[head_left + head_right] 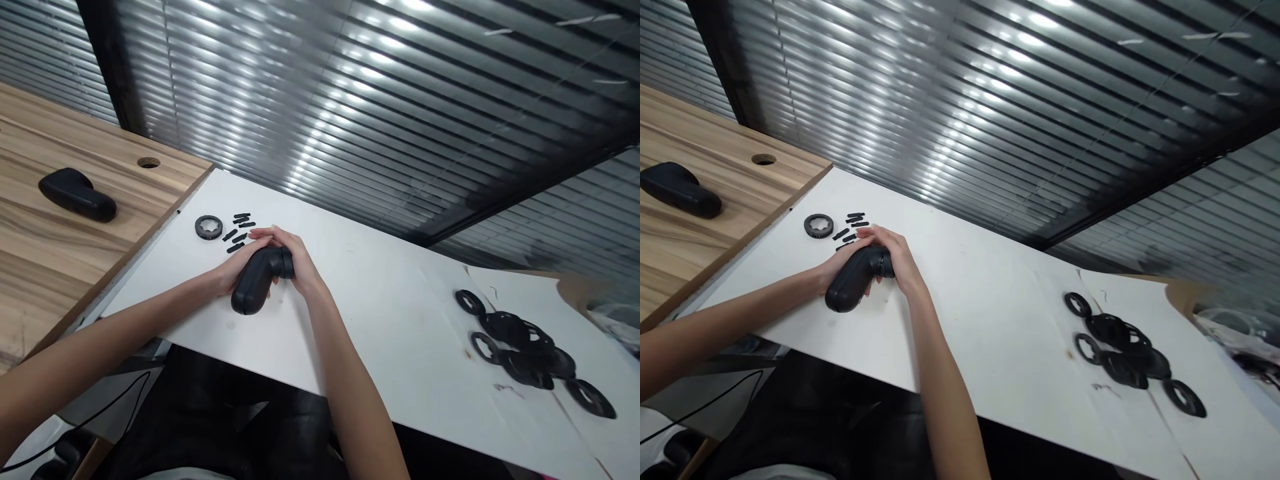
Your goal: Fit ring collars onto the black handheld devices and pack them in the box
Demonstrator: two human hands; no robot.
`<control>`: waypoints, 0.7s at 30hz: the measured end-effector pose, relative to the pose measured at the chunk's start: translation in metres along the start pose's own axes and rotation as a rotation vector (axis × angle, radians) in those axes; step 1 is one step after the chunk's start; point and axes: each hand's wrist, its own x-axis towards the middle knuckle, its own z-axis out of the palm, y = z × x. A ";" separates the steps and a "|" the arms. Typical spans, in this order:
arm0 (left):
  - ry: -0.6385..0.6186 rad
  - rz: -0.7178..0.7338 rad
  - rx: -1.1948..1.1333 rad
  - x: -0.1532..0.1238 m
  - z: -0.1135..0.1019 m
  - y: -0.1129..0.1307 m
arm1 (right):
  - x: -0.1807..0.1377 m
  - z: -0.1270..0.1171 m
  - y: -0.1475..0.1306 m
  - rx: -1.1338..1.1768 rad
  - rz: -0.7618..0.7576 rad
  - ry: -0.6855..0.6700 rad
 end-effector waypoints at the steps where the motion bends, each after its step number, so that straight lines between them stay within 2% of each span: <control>1: 0.021 -0.017 0.005 -0.001 0.001 0.000 | 0.000 0.001 0.000 -0.012 -0.012 0.003; 5: 0.074 0.017 -0.005 -0.005 0.004 0.001 | 0.003 0.004 0.003 0.014 -0.177 0.012; 8: 0.040 0.092 0.014 -0.004 0.004 0.001 | 0.005 0.006 0.010 0.020 -0.314 0.037; 14: -0.050 0.096 0.122 0.001 -0.004 0.000 | 0.006 0.009 0.020 0.023 -0.367 0.044; 21: -0.049 0.123 0.152 0.003 -0.008 -0.001 | 0.003 0.009 0.020 0.020 -0.380 0.057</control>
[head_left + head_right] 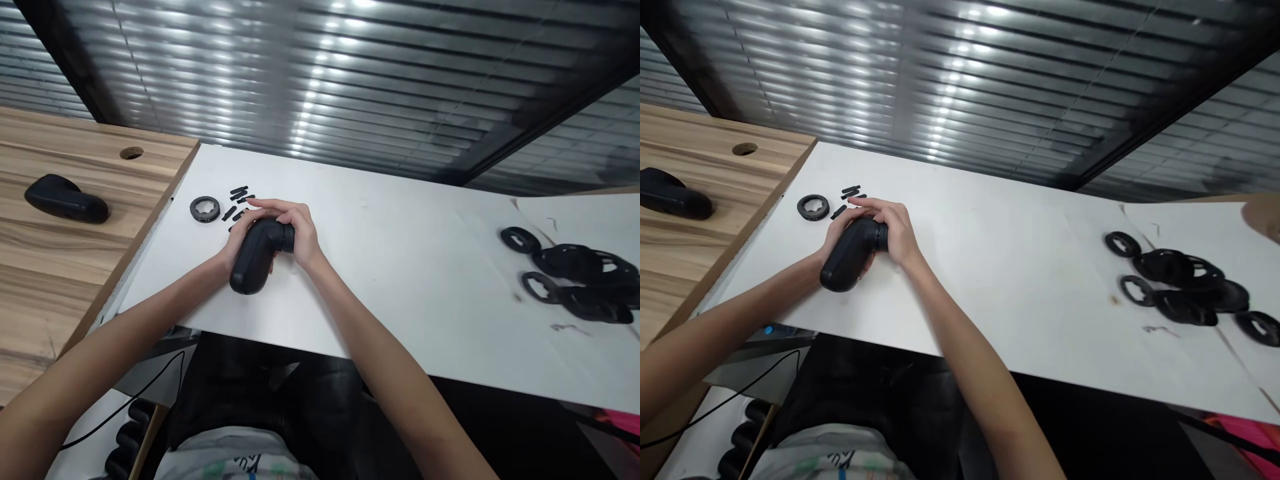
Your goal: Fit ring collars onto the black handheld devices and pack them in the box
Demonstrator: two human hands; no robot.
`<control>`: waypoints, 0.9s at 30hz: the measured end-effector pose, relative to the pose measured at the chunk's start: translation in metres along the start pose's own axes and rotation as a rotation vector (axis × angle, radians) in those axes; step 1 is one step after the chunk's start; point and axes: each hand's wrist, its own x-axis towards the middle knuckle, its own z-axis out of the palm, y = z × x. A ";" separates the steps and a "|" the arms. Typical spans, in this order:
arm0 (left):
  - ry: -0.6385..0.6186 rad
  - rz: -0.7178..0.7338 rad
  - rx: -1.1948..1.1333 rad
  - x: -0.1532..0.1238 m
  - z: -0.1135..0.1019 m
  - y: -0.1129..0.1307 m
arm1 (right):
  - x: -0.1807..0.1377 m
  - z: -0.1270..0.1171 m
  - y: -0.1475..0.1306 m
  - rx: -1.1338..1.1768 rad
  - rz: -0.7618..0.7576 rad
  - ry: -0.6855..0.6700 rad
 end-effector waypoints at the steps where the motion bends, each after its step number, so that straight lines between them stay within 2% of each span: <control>1: -0.002 0.000 0.001 0.000 0.001 0.000 | -0.001 0.000 -0.001 -0.021 0.003 0.003; 6: 0.072 -0.016 -0.004 -0.002 0.002 0.002 | -0.006 0.004 -0.003 -0.101 -0.073 0.068; 10: 0.019 -0.075 -0.027 -0.004 0.002 0.008 | -0.010 0.008 -0.001 -0.092 -0.179 0.115; 13: 0.094 -0.074 -0.041 -0.005 0.006 0.010 | -0.011 0.008 0.002 -0.044 -0.235 0.130; 16: 0.134 -0.016 -0.099 -0.004 0.012 0.009 | -0.012 0.009 0.002 -0.024 -0.200 0.171; 20: 0.100 0.067 -0.147 -0.003 0.013 0.004 | -0.010 0.012 0.001 -0.039 -0.129 0.221; 27: 0.148 0.106 -0.262 -0.001 0.011 -0.003 | -0.004 0.015 0.005 -0.012 -0.070 0.257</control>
